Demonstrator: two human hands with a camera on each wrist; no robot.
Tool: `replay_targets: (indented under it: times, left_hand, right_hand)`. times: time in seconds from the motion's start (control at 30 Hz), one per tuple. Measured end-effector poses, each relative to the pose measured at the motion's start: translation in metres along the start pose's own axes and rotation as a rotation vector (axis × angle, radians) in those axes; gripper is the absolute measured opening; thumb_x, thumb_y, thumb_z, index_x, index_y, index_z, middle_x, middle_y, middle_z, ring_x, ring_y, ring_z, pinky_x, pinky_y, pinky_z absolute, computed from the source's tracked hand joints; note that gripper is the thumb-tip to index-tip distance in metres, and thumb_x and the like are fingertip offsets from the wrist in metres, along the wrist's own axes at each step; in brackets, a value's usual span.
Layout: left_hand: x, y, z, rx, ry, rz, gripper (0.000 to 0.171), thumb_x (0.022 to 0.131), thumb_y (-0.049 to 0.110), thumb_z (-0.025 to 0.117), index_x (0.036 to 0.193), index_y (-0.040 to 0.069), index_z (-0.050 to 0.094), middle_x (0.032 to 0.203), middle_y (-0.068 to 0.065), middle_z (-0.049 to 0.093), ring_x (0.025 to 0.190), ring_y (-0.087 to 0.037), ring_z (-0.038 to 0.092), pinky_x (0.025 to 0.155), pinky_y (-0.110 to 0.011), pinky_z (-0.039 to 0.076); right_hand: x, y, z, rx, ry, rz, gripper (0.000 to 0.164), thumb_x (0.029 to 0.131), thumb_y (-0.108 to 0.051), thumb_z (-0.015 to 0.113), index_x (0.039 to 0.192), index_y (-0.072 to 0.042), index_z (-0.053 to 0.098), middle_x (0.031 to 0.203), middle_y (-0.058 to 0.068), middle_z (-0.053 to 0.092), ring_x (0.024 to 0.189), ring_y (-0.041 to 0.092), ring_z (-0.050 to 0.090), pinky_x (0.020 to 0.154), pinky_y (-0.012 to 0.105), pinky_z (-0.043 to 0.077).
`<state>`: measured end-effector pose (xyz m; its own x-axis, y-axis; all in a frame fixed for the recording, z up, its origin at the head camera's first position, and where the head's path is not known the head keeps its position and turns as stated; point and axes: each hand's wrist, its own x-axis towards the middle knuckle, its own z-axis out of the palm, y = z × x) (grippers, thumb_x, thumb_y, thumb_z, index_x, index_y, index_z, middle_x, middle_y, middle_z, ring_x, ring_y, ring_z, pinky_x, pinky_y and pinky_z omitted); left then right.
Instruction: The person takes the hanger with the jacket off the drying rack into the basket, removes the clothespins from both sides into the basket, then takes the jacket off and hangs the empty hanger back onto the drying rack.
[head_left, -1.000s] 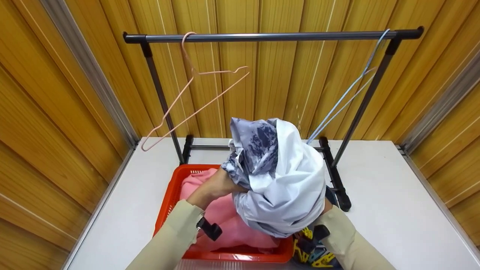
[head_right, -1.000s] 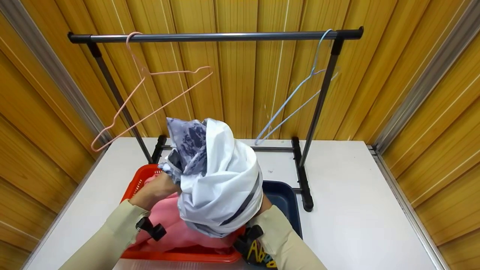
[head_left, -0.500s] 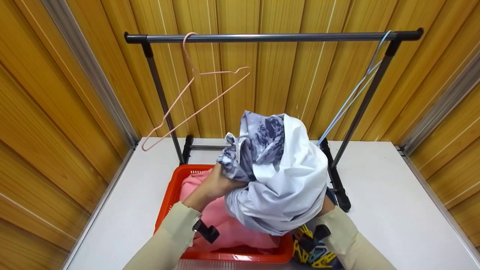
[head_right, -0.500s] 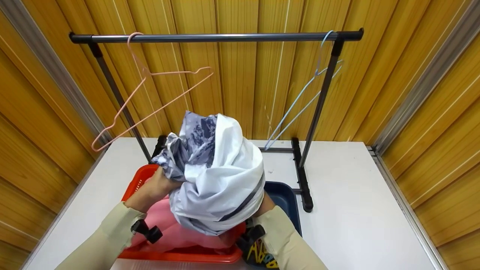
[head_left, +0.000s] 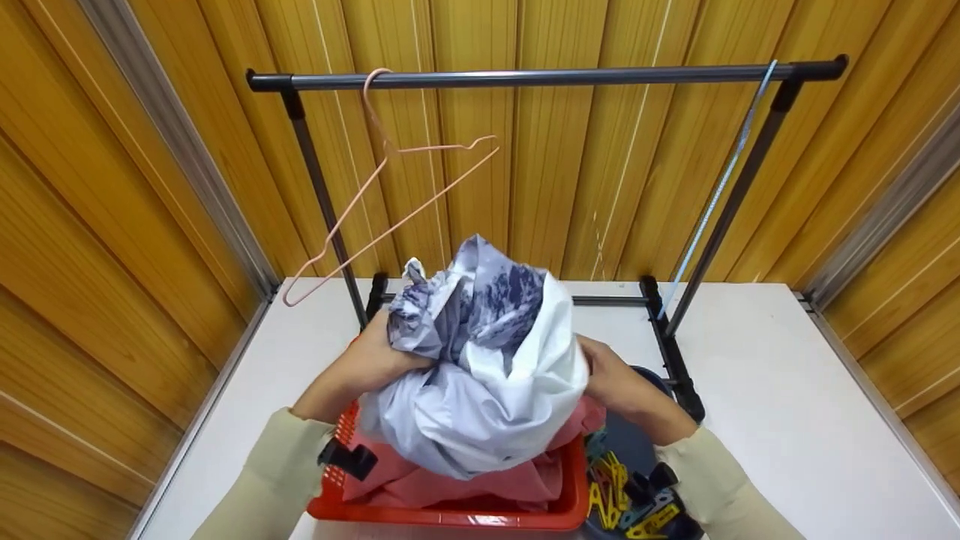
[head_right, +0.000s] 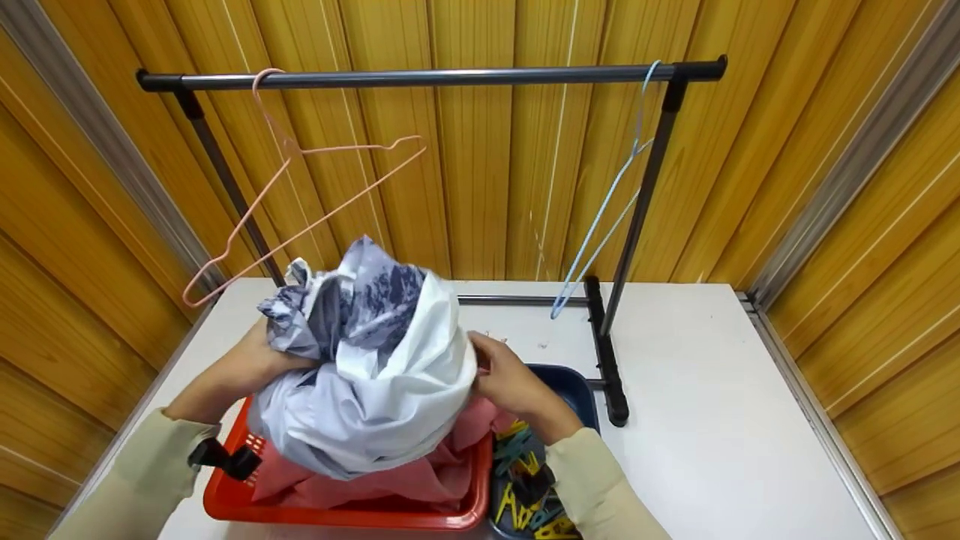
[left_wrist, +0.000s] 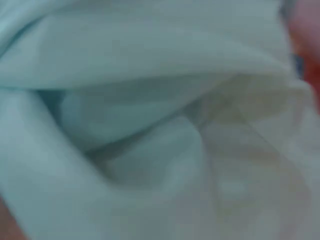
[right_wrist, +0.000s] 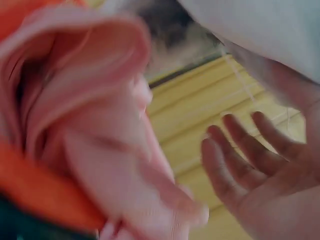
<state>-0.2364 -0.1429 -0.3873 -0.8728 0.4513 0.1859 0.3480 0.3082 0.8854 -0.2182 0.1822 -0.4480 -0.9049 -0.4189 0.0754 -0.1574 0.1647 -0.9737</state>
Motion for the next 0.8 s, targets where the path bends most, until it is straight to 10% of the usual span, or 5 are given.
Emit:
replay_targets:
  times: [0.13, 0.4, 0.57, 0.8]
  left_hand:
    - [-0.005, -0.010, -0.001, 0.063, -0.075, -0.050, 0.048, 0.071, 0.007, 0.072, 0.117, 0.001, 0.060, 0.106, -0.011, 0.065, 0.096, -0.018, 0.057, 0.094, -0.038, 0.046]
    - [-0.005, -0.032, 0.021, 0.110, -0.209, -0.128, 0.048, 0.076, 0.013, 0.070, 0.122, 0.007, 0.057, 0.111, -0.006, 0.063, 0.098, -0.020, 0.057, 0.097, -0.043, 0.046]
    - [-0.003, -0.040, 0.030, 0.168, -0.222, -0.155, 0.050, 0.077, 0.018, 0.070, 0.123, 0.009, 0.055, 0.113, -0.005, 0.061, 0.100, -0.020, 0.057, 0.098, -0.045, 0.046]
    - [-0.004, -0.051, 0.029, 0.225, -0.208, -0.166, 0.062, 0.078, 0.030, 0.075, 0.132, 0.013, 0.051, 0.123, -0.004, 0.061, 0.109, -0.023, 0.058, 0.102, -0.048, 0.044]
  right_hand:
    - [0.000, 0.007, -0.003, -0.018, -0.026, -0.035, 0.036, 0.098, 0.001, 0.045, 0.133, 0.010, 0.045, 0.125, 0.018, 0.060, 0.106, 0.008, 0.061, 0.092, 0.029, 0.050]
    - [0.004, -0.023, 0.023, -0.142, 0.319, -0.189, 0.036, 0.101, -0.016, 0.048, 0.136, -0.010, 0.050, 0.141, 0.005, 0.052, 0.131, 0.016, 0.047, 0.106, 0.039, 0.040]
    - [0.000, -0.039, 0.046, -0.511, 0.213, -0.260, 0.068, 0.089, -0.037, 0.063, 0.150, -0.027, 0.033, 0.161, -0.007, 0.020, 0.150, 0.027, 0.017, 0.110, 0.067, 0.020]
    - [-0.001, -0.030, 0.071, -0.913, 0.000, -0.120, 0.111, 0.072, -0.082, 0.054, 0.156, -0.021, 0.014, 0.163, 0.000, 0.014, 0.151, 0.028, 0.009, 0.116, 0.061, 0.012]
